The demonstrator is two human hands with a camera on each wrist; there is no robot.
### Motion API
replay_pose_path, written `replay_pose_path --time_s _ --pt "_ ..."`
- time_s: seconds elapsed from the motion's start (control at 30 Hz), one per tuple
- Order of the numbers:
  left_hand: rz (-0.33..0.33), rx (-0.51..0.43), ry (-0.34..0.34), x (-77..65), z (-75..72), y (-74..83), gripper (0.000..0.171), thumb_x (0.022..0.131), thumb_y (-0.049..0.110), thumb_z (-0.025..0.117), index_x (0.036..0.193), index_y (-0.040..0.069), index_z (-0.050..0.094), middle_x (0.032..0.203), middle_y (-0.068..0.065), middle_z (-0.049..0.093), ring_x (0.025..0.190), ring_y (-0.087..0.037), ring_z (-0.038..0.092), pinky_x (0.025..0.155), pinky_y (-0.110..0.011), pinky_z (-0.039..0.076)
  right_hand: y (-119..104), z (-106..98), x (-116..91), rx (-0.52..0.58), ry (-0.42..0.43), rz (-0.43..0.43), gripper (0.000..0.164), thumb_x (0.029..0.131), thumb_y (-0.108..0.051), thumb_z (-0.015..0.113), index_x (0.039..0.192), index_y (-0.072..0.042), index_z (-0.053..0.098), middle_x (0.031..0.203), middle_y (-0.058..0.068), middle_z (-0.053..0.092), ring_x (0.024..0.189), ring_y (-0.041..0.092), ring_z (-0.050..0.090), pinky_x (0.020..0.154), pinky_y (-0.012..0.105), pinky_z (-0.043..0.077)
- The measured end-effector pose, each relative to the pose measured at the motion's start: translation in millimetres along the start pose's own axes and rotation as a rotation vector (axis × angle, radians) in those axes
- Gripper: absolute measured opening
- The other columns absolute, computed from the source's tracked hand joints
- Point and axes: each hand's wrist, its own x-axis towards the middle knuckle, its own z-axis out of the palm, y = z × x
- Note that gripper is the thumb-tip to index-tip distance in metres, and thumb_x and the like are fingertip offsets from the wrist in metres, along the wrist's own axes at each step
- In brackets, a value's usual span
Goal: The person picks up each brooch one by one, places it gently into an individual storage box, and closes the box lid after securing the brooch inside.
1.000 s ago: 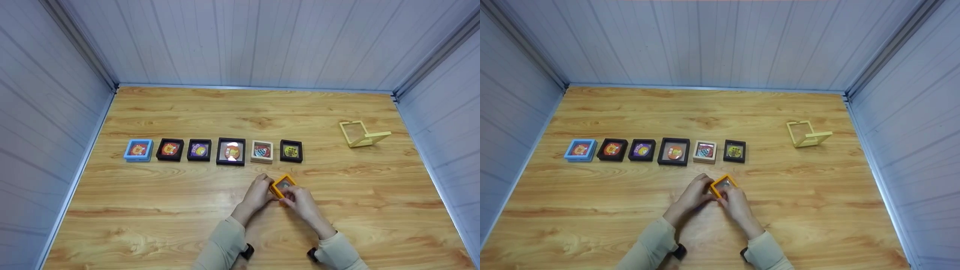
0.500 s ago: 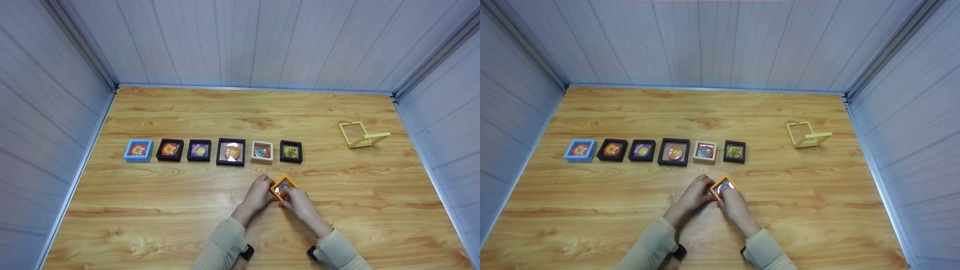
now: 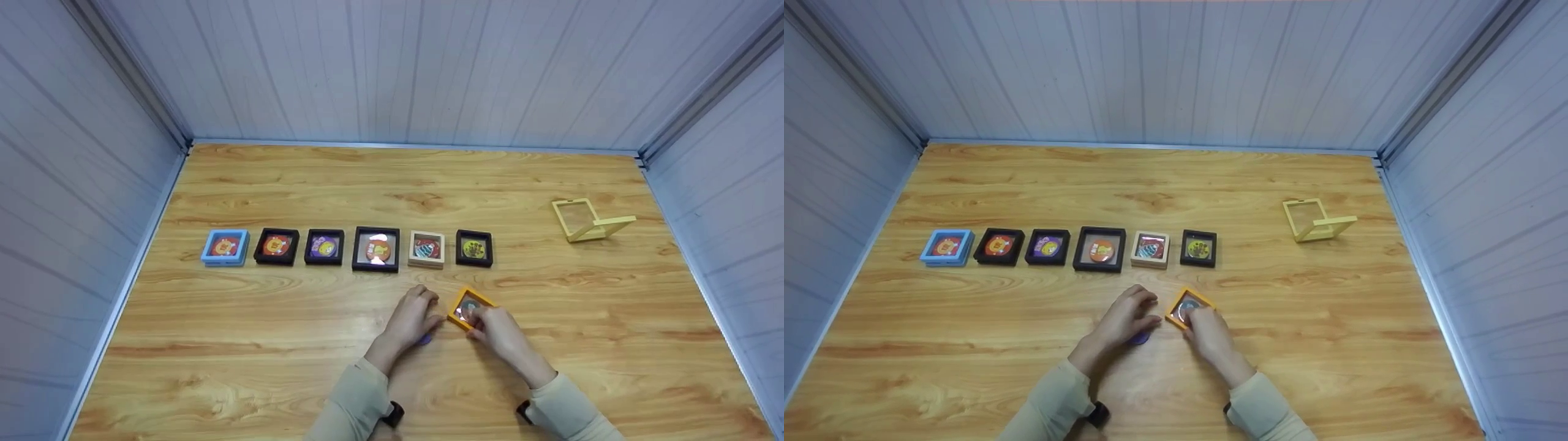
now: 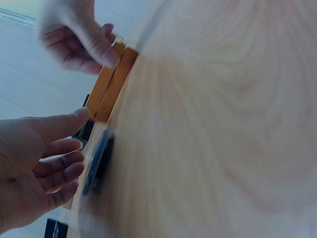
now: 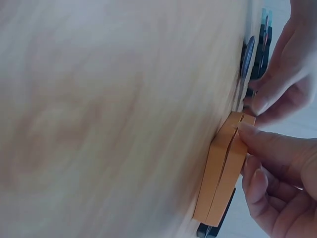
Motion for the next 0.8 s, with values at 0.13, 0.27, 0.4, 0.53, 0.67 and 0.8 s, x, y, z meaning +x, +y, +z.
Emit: replay_pose_path --time_s 0.13,0.27,0.4,0.53,0.67,0.8 --pt "-0.008 0.004 -0.003 -6.9 -5.9 -3.3 0.034 0.078 0.026 0.067 0.101 0.003 0.060 0.095 -0.003 0.051 0.087 -0.017 0.050 0.077 -0.031 0.041 5 -5 -2 -0.006 -0.025 0.032 0.011 0.068 -0.004 0.073 0.069 -0.004 0.062 0.065 0.002 0.059 0.057 0.011 0.054 0.051 0.024 0.044" --pt "-0.035 0.011 -0.042 -14.5 -9.5 -5.1 0.036 0.079 0.030 0.066 0.103 0.004 0.059 0.098 -0.003 0.051 0.090 -0.017 0.049 0.079 -0.033 0.041 11 -10 -4 -0.021 -0.044 0.061 0.010 0.068 -0.004 0.073 0.070 -0.004 0.063 0.068 0.003 0.060 0.059 0.011 0.054 0.053 0.025 0.045" --pt "-0.045 0.030 -0.084 -21.9 -11.5 -7.9 0.043 0.079 0.036 0.063 0.107 0.004 0.057 0.102 -0.004 0.050 0.094 -0.019 0.048 0.081 -0.034 0.040 17 -15 -5 -0.043 -0.046 0.063 0.009 0.068 -0.003 0.072 0.072 -0.003 0.065 0.070 0.004 0.061 0.062 0.013 0.056 0.056 0.028 0.047" --pt "-0.006 0.060 -0.081 -29.0 -11.7 -10.7 0.050 0.076 0.039 0.066 0.108 0.003 0.056 0.103 -0.006 0.049 0.094 -0.020 0.047 0.082 -0.036 0.039 25 -21 -7 -0.067 -0.050 0.081 0.009 0.068 -0.001 0.072 0.074 -0.002 0.066 0.072 0.005 0.062 0.065 0.016 0.057 0.058 0.030 0.048" --pt "0.016 0.090 -0.097 -33.5 -11.3 -12.5 0.056 0.070 0.039 0.071 0.109 0.003 0.055 0.102 -0.005 0.046 0.094 -0.019 0.046 0.082 -0.036 0.038 33 -27 -8 -0.092 -0.055 0.096 0.008 0.069 0.000 0.071 0.075 -0.003 0.066 0.074 0.006 0.062 0.067 0.017 0.058 0.059 0.032 0.048" --pt "0.021 0.119 -0.117 -35.9 -11.2 -12.7 0.057 0.067 0.037 0.074 0.108 0.003 0.054 0.100 -0.004 0.045 0.092 -0.019 0.045 0.081 -0.034 0.038 42 -32 -8 -0.118 -0.060 0.098 0.008 0.070 0.000 0.070 0.074 -0.004 0.064 0.076 0.006 0.062 0.069 0.017 0.057 0.059 0.034 0.047"
